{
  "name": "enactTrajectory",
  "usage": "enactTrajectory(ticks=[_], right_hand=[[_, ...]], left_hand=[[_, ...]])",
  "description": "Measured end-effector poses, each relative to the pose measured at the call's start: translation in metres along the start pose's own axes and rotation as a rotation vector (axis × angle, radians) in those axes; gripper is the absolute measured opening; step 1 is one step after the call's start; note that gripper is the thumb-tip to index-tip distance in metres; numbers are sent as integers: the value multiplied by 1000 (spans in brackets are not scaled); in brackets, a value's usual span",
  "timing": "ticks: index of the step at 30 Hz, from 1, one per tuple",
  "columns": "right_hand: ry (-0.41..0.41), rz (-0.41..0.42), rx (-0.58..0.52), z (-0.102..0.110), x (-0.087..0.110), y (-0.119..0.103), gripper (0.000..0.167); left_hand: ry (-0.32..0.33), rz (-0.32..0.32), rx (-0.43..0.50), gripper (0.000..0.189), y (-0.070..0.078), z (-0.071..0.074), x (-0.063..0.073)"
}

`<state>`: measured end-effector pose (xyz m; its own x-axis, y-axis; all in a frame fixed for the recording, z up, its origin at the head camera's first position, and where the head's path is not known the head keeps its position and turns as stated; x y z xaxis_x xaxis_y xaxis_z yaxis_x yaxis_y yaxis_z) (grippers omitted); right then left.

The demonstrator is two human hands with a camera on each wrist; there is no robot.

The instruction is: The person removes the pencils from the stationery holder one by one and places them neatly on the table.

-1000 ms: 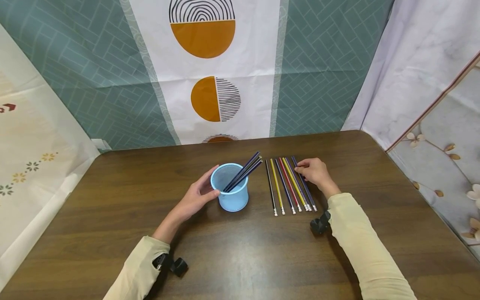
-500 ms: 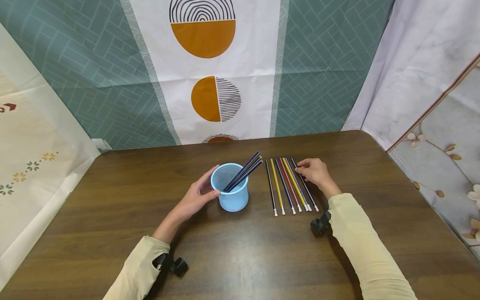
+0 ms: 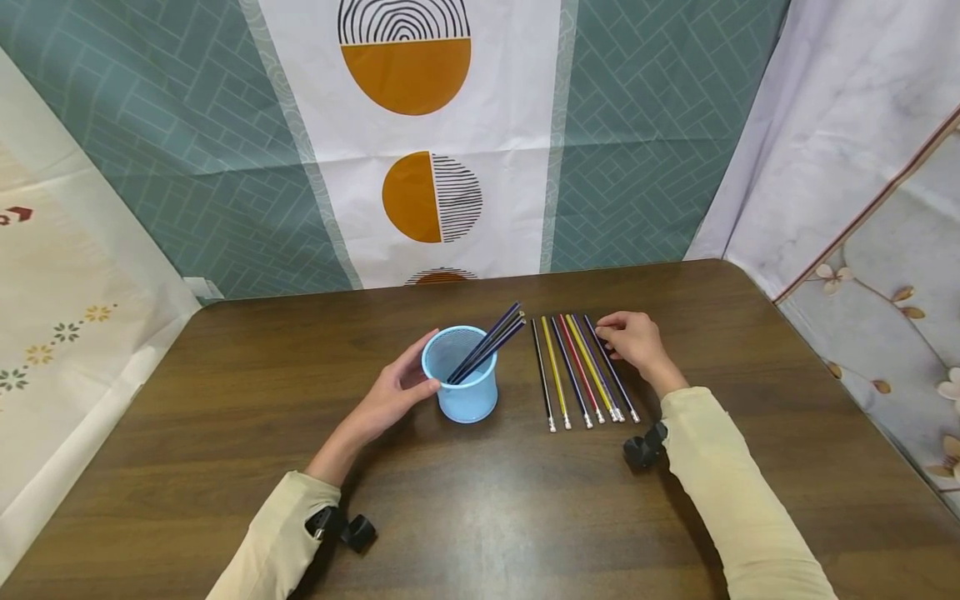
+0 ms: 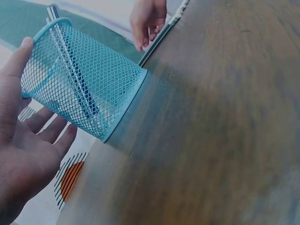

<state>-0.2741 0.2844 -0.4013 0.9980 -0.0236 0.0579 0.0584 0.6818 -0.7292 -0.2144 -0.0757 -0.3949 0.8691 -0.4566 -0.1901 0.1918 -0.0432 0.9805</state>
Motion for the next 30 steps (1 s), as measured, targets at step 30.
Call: enactTrajectory(ticks=[30], right_hand=[[2, 237, -4, -7, 21, -53, 26]], left_hand=[[-6, -9, -6, 70, 1, 0, 1]])
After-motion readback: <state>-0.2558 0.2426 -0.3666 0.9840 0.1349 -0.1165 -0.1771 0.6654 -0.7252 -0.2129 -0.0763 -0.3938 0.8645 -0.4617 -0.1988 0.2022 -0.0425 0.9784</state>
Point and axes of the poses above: each hand's wrist, its own x-axis away from the middle knuckle, its own z-axis out of the back of the hand, y = z × x, the point moved 3 cm from there along -x, towards the middle knuckle, and after that the axes turned 9 degrees about x, right-handed, at the moved point
